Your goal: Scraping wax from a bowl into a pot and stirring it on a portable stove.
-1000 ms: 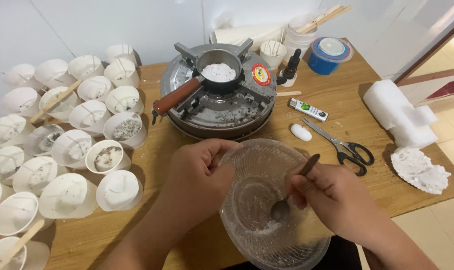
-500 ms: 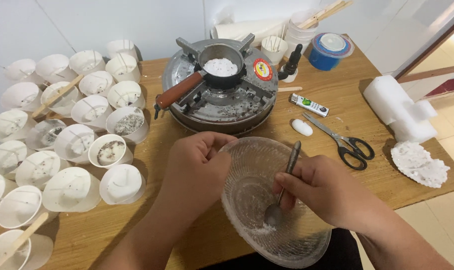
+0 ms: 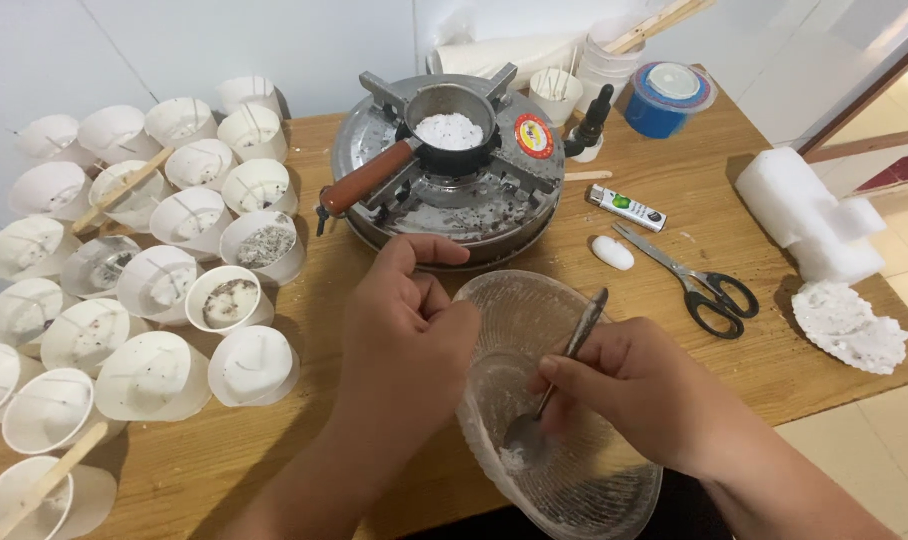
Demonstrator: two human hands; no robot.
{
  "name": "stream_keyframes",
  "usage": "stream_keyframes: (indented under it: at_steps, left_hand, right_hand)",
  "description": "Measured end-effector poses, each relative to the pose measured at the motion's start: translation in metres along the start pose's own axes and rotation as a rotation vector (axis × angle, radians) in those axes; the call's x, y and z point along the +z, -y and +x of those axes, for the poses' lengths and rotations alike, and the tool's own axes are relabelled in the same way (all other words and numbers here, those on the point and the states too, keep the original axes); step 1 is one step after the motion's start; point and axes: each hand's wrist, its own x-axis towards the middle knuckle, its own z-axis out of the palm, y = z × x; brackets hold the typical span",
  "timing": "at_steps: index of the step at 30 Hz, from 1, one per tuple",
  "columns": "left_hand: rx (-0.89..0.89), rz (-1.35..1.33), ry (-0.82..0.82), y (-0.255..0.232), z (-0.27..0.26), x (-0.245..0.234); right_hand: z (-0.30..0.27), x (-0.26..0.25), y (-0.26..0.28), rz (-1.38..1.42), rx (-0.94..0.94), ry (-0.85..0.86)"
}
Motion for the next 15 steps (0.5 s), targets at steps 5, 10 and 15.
stream_keyframes:
  at_steps: [5,10,15]
  left_hand:
    - [-0.026,0.011,0.002,-0.005,-0.005,0.003]
    - [0.042,0.001,0.008,-0.001,-0.005,0.002]
    - [-0.067,0.168,0.113,-0.012,-0.003,-0.011]
  right_hand:
    - [0.004,0.001,0.007,-0.020,0.005,0.040]
    - [0.015,-0.006,-0.007,0.005,-0.091,0.140]
    - [0.011,-0.012,-0.003,0.357,0.047,-0.075]
